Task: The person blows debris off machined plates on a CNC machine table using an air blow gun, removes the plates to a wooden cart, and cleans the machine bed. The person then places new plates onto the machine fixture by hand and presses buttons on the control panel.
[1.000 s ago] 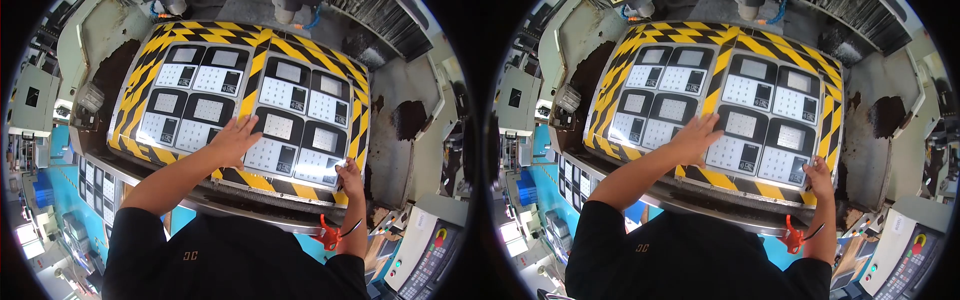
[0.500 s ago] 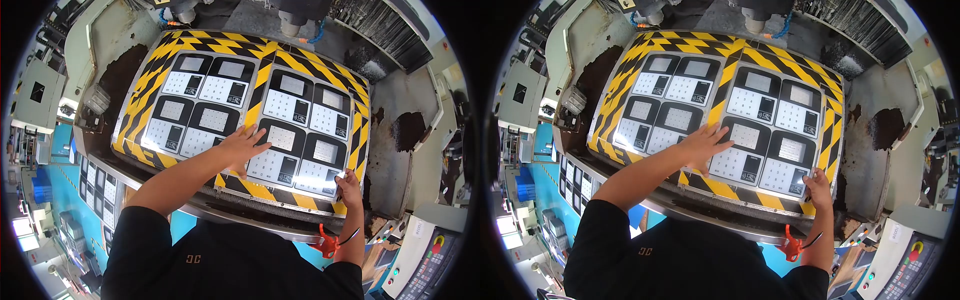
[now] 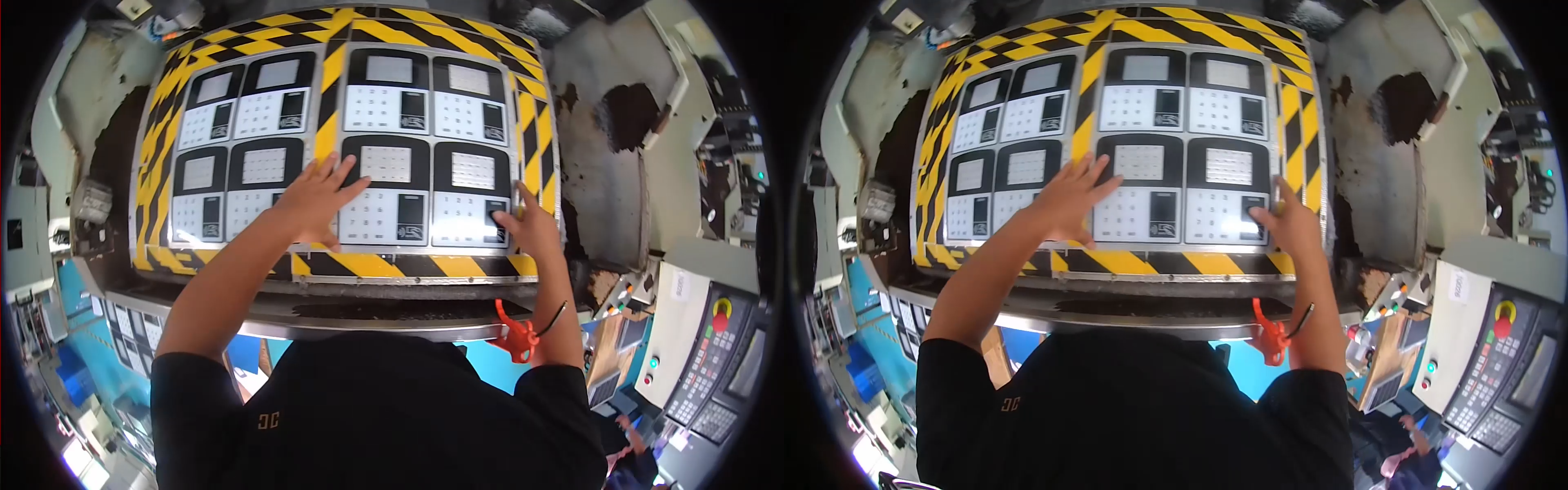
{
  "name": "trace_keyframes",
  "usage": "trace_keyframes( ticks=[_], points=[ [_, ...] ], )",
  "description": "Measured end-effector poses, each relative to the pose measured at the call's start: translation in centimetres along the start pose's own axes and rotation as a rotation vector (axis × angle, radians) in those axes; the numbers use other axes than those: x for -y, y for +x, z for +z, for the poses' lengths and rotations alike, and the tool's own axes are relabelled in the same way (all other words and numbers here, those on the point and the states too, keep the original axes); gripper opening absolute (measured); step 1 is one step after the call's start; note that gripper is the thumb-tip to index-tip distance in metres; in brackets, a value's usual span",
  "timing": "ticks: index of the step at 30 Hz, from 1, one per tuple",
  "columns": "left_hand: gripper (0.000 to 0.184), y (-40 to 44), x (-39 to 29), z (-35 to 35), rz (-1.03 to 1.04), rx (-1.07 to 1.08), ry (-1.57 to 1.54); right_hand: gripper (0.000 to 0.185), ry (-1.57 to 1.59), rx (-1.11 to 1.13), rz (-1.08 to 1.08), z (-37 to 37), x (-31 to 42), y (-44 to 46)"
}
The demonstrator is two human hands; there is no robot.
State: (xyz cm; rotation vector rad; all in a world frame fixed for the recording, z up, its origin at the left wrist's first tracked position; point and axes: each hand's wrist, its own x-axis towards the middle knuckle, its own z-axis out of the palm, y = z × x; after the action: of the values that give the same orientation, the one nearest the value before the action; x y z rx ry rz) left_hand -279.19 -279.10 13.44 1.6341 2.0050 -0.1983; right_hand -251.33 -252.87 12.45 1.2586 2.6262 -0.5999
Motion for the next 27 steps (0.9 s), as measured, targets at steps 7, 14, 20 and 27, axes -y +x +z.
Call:
trace_keyframes(
  ticks=[7, 14, 20, 27],
  points=[
    [0.119, 0.07, -0.46, -0.33, -0.041, 0.028, 0.016, 0.09, -0.075, 0.114, 0.025, -0.5, 0.43, -0.15],
    [0.12, 0.14, -0.61, -0.53, -0.074, 0.081, 0.083, 0.095, -0.089, 0.096, 0.016, -0.16, 0.27, -0.01],
    [0.121, 0.19, -0.55, -0.39, -0.086, 0.076, 0.078, 0.097, -0.079, 0.081, -0.006, 0.07, -0.08, 0.05],
    [0.124, 0.26, -0.37, -0.16, -0.069, 0.056, 0.049, 0.097, -0.085, 0.085, 0.0, 0.07, 0.0, 0.04]
  ],
)
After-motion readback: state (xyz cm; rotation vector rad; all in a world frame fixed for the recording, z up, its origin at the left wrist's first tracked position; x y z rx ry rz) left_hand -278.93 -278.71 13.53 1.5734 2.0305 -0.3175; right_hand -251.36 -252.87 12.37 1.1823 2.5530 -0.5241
